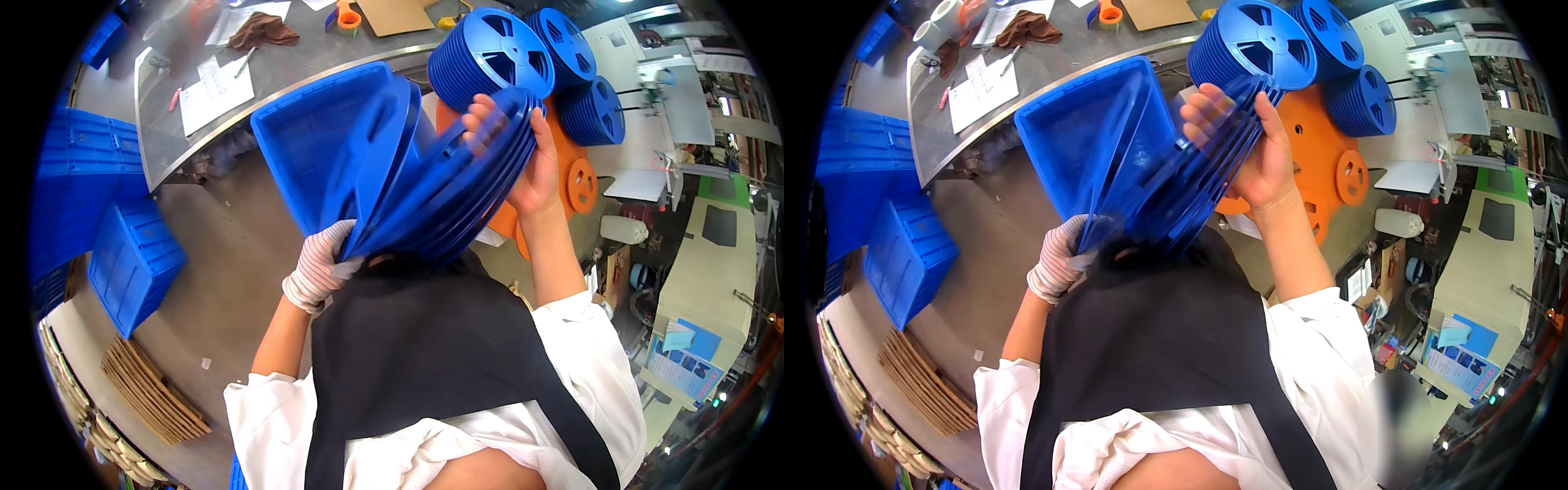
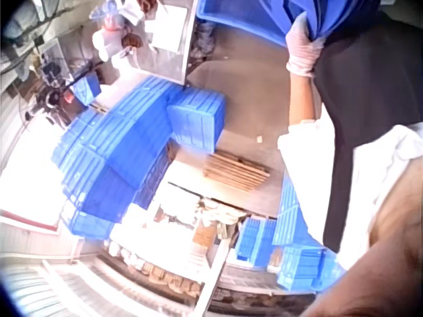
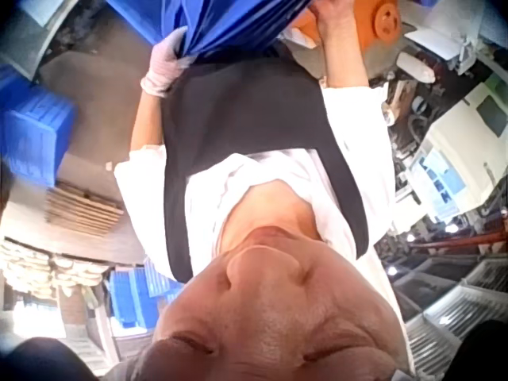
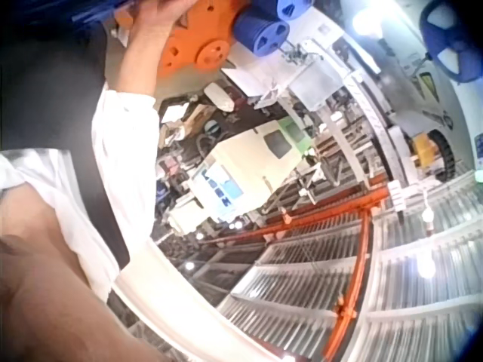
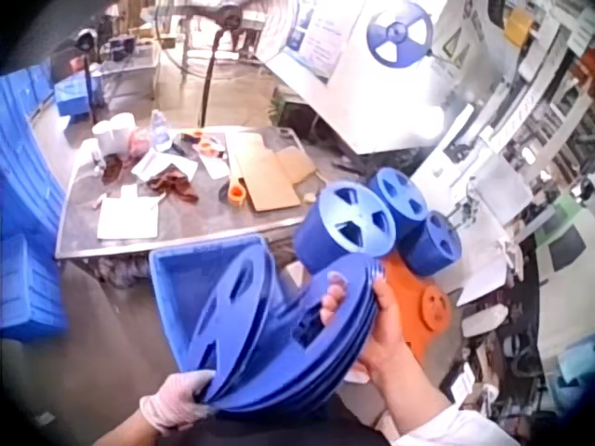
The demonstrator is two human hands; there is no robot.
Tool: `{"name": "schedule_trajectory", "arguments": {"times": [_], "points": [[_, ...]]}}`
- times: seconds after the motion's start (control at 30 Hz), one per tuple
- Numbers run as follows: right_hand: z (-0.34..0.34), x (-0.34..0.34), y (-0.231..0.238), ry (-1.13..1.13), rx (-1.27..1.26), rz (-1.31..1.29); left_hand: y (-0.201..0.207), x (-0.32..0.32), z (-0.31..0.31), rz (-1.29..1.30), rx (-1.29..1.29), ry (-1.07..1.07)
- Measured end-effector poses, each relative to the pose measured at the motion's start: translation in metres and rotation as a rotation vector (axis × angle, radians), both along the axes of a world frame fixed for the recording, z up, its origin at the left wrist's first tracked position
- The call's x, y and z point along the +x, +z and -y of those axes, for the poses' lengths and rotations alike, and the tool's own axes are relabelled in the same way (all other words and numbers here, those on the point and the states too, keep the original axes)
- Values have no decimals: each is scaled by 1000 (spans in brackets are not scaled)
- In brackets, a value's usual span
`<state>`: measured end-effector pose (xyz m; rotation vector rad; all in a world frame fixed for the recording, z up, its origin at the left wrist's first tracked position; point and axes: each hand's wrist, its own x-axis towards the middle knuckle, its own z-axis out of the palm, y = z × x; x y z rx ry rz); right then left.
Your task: The person stacks blue plastic spools from a green table into a blue bin. They repeatedly pick up stacks of spools, separate them, and place them into the bin, occasionally moving between the table and the bin.
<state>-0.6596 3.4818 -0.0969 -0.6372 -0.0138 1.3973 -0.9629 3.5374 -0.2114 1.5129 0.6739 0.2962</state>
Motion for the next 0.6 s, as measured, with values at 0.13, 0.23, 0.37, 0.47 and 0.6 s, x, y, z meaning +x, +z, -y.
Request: {"name": "schedule_trajectory", "arguments": {"times": [0.13,0.23,0.37,0.47,0.6], "points": [[2,5,-15,58,-168,69,4,-15,-11,293,-636,297],[23,11,-24,-3,-377,174,-13,-41,-16,484,-838,466],[44,14,-40,-81,-561,241,-53,-80,-16,643,-943,631],[50,11,-44,-119,-591,254,-73,-105,-6,758,-938,794],[59,13,-47,-127,-346,157,-82,-127,6,944,-955,864]]}}
